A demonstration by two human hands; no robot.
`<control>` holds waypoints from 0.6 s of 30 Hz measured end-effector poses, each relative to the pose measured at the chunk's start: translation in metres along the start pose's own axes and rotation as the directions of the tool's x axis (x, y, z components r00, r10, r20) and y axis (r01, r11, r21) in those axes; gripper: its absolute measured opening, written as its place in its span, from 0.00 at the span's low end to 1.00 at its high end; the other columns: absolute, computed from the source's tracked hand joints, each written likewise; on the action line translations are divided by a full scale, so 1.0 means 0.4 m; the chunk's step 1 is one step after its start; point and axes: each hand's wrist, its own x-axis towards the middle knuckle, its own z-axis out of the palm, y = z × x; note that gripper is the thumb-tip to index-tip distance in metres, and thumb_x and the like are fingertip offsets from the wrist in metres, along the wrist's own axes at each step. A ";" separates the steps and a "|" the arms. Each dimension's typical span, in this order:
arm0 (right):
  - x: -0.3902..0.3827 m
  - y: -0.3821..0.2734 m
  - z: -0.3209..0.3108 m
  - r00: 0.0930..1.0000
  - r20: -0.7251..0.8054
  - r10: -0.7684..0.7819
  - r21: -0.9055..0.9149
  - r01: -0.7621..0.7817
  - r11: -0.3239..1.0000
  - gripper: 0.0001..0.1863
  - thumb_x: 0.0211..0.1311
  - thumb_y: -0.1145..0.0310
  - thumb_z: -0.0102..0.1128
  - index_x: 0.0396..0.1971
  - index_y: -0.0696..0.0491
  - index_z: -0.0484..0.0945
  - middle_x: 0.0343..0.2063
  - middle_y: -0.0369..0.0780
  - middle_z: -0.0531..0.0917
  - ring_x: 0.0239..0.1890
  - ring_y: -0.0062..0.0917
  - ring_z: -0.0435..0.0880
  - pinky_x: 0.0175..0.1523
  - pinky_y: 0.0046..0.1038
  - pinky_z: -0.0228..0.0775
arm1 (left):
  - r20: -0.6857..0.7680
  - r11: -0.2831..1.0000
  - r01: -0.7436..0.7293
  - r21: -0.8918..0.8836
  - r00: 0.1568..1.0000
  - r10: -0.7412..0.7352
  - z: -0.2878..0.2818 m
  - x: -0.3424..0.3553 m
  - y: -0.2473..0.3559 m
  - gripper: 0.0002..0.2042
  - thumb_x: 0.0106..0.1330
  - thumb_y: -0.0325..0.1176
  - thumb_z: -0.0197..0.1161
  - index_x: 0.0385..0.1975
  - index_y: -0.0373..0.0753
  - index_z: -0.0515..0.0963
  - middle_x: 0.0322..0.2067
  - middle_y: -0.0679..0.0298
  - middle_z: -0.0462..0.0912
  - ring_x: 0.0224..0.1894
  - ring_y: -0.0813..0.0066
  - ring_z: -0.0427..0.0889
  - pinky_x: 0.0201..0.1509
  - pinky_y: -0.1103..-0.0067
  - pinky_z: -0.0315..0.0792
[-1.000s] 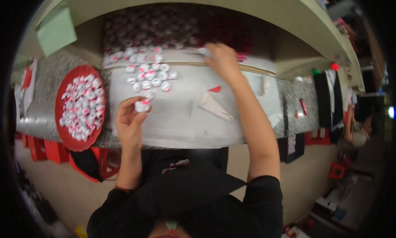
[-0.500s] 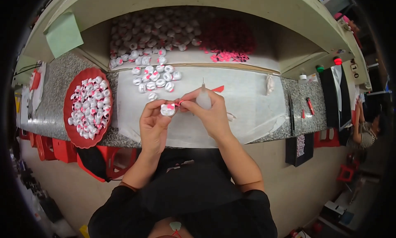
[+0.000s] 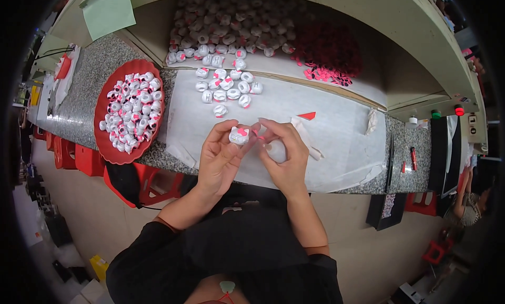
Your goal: Applying liquid from a squeeze bottle to small ceramic pieces and organizing them on a workbench.
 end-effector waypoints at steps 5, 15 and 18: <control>-0.002 0.015 -0.001 0.991 0.033 -0.132 -0.130 0.135 0.982 0.13 0.43 0.87 0.52 0.32 0.60 0.72 0.25 0.38 0.74 0.23 0.18 0.74 0.30 0.17 0.68 | -0.046 0.998 -0.011 -0.060 0.999 0.008 0.005 -0.003 -0.008 0.17 0.55 0.25 0.54 0.46 0.37 0.63 0.43 0.59 0.71 0.52 0.62 0.66 0.58 0.68 0.57; -0.018 -0.028 -0.051 0.960 0.081 0.270 0.545 -0.269 0.794 0.05 0.44 0.85 0.52 0.23 0.63 0.68 0.23 0.45 0.74 0.22 0.27 0.75 0.28 0.25 0.72 | 0.048 0.887 -0.091 0.453 0.996 0.078 -0.016 0.007 0.017 0.16 0.52 0.16 0.54 0.42 0.31 0.65 0.42 0.52 0.70 0.43 0.70 0.72 0.44 0.76 0.71; -0.022 -0.034 -0.051 0.952 0.168 0.255 0.491 -0.306 0.816 0.05 0.43 0.85 0.53 0.22 0.63 0.69 0.23 0.45 0.74 0.22 0.27 0.76 0.28 0.25 0.72 | 0.101 0.802 -0.131 0.583 0.991 0.089 -0.019 0.006 0.022 0.15 0.52 0.16 0.54 0.41 0.30 0.67 0.42 0.53 0.70 0.42 0.71 0.73 0.43 0.79 0.71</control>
